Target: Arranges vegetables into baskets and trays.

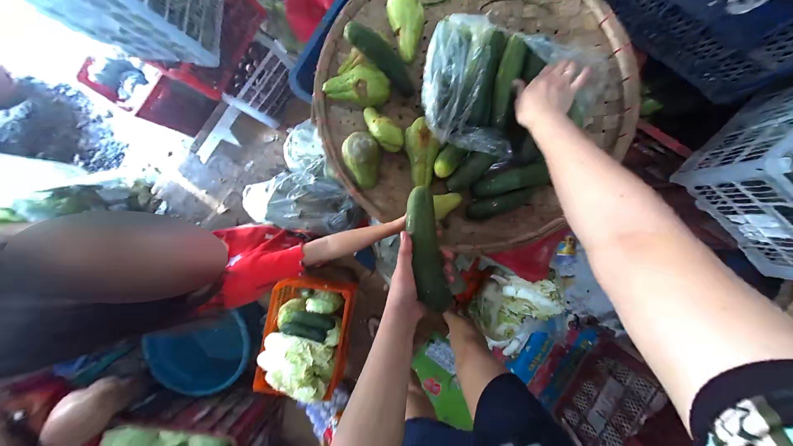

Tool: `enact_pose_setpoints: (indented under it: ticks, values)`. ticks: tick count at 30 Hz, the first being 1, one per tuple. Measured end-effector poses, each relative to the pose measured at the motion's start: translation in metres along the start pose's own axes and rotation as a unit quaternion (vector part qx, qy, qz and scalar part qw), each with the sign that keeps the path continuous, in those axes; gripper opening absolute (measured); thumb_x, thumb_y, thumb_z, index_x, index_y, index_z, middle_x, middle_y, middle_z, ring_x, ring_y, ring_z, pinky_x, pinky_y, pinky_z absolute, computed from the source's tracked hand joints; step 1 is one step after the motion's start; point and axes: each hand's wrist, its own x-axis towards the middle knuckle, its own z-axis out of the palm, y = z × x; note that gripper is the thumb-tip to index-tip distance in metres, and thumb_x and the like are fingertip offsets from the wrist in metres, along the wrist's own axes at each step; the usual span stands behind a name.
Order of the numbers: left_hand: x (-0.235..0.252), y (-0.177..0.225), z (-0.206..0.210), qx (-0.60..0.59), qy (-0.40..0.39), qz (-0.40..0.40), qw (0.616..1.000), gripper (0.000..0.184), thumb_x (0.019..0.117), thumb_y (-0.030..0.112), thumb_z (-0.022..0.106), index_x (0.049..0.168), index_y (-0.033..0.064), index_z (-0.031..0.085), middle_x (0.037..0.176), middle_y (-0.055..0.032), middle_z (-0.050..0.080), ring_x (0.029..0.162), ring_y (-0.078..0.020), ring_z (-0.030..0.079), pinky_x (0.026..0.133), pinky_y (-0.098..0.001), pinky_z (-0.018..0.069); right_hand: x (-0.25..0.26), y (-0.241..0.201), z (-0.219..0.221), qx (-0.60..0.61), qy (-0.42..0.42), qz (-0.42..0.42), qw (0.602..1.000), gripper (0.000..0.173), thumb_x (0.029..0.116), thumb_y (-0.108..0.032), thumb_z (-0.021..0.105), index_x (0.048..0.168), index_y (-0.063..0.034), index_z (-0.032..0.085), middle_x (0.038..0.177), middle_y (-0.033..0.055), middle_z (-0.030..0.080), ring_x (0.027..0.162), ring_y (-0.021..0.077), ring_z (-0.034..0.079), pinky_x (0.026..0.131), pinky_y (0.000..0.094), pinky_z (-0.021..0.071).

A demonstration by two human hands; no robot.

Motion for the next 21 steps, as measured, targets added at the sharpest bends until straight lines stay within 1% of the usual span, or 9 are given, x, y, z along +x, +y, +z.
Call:
enact_pose_setpoints:
  ticks: [2, 5, 7, 8, 11, 13, 17, 19, 21]
  values:
    - [-0.003, -0.007, -0.009, -0.038, -0.008, -0.012, 0.999, 0.082, 0.1015, 0.07, 0.013, 0.128, 0.0043, 0.054, 0.096, -0.0131, 0.069, 0.073, -0.0208, 0.07, 0.063, -0.0334, 0.062, 0.007, -0.008, 0.002, 0.025, 0.009, 0.063, 0.998, 0.076, 0.1008, -0.043, 0.052, 0.151, 0.0127, 0.036, 0.161, 0.0327, 0.029, 0.153, 0.0459, 0.022, 0.124, 0.0643, 0.0082]
    - [-0.012, -0.014, -0.017, -0.035, 0.007, -0.012, 0.999, 0.08, 0.1022, 0.069, 0.017, 0.131, 0.0028, 0.051, 0.095, -0.0099, 0.067, 0.075, -0.0184, 0.069, 0.066, -0.0328, 0.0614, 0.015, -0.013, 0.011, 0.039, -0.026, 0.104, 0.994, 0.078, 0.1031, -0.046, 0.045, 0.157, 0.0088, 0.029, 0.17, 0.0276, 0.005, 0.158, 0.0422, 0.005, 0.125, 0.063, 0.0026]
    - [-0.017, -0.02, -0.022, 0.036, 0.01, 0.044, 0.998, 0.053, 0.1021, 0.037, 0.052, 0.14, -0.0001, 0.043, 0.102, -0.0104, 0.066, 0.081, -0.0184, 0.07, 0.073, -0.0343, 0.0627, 0.017, -0.013, 0.012, 0.045, -0.03, 0.114, 0.992, 0.077, 0.1027, -0.049, 0.044, 0.155, 0.0068, 0.035, 0.17, 0.0259, 0.005, 0.158, 0.0411, 0.006, 0.125, 0.0631, 0.005]
    - [-0.019, -0.021, -0.024, 0.091, 0.029, 0.088, 0.992, 0.061, 0.0923, 0.021, 0.069, 0.142, -0.002, 0.043, 0.105, -0.0122, 0.068, 0.084, -0.0197, 0.071, 0.076, -0.0359, 0.0636, 0.017, -0.012, 0.01, 0.057, -0.022, 0.118, 0.991, 0.077, 0.0996, -0.048, 0.049, 0.153, 0.0066, 0.038, 0.17, 0.0247, 0.006, 0.158, 0.0397, 0.007, 0.125, 0.062, 0.0068]
    - [-0.024, -0.028, -0.035, 0.275, 0.11, 0.206, 0.933, 0.08, 0.0801, 0.021, 0.086, 0.147, 0.0032, 0.045, 0.116, -0.0107, 0.07, 0.101, -0.0153, 0.071, 0.09, -0.0333, 0.0613, 0.013, -0.013, 0.004, 0.086, 0.005, 0.111, 0.99, 0.08, 0.0966, -0.053, 0.051, 0.147, 0.009, 0.045, 0.169, 0.0269, 0.008, 0.158, 0.0403, 0.006, 0.125, 0.0626, 0.0059]
    - [-0.03, -0.03, -0.046, 0.324, 0.15, 0.236, 0.904, 0.077, 0.0815, 0.023, 0.085, 0.146, 0.0058, 0.047, 0.117, -0.0099, 0.069, 0.102, -0.0132, 0.07, 0.091, -0.0316, 0.0602, -0.003, -0.017, -0.003, 0.116, 0.009, 0.112, 0.987, 0.084, 0.0974, -0.057, 0.047, 0.147, 0.0108, 0.043, 0.166, 0.0309, 0.019, 0.156, 0.0423, 0.015, 0.124, 0.0633, 0.0113]
    - [-0.047, -0.023, -0.068, 0.373, 0.172, 0.188, 0.892, 0.089, 0.0753, 0.02, 0.085, 0.152, 0.008, 0.04, 0.121, -0.0104, 0.067, 0.103, -0.0115, 0.069, 0.091, -0.0298, 0.0588, -0.1, -0.019, -0.037, 0.206, -0.024, 0.029, 0.978, 0.073, 0.1027, -0.041, 0.05, 0.151, 0.011, 0.031, 0.148, 0.0346, 0.045, 0.137, 0.0449, 0.048, 0.113, 0.0596, 0.0389]
    - [-0.054, -0.019, -0.077, 0.396, 0.165, 0.158, 0.89, 0.098, 0.0712, 0.02, 0.084, 0.155, 0.0101, 0.034, 0.123, -0.0106, 0.066, 0.104, -0.0118, 0.068, 0.092, -0.0309, 0.0584, -0.177, -0.015, -0.048, 0.25, -0.04, -0.078, 0.964, 0.065, 0.1049, -0.038, 0.05, 0.151, 0.0031, 0.03, 0.128, 0.0289, 0.059, 0.107, 0.0383, 0.067, 0.093, 0.0563, 0.0547]
    - [-0.063, -0.019, -0.086, 0.417, 0.156, 0.145, 0.883, 0.1, 0.0719, 0.019, 0.083, 0.157, 0.0099, 0.032, 0.127, -0.0129, 0.064, 0.108, -0.0145, 0.067, 0.094, -0.0341, 0.057, -0.255, -0.009, -0.045, 0.319, -0.115, -0.22, 0.915, 0.063, 0.1028, -0.042, 0.052, 0.15, -0.0039, 0.033, 0.115, 0.0184, 0.063, 0.086, 0.0242, 0.069, 0.073, 0.0476, 0.0609]
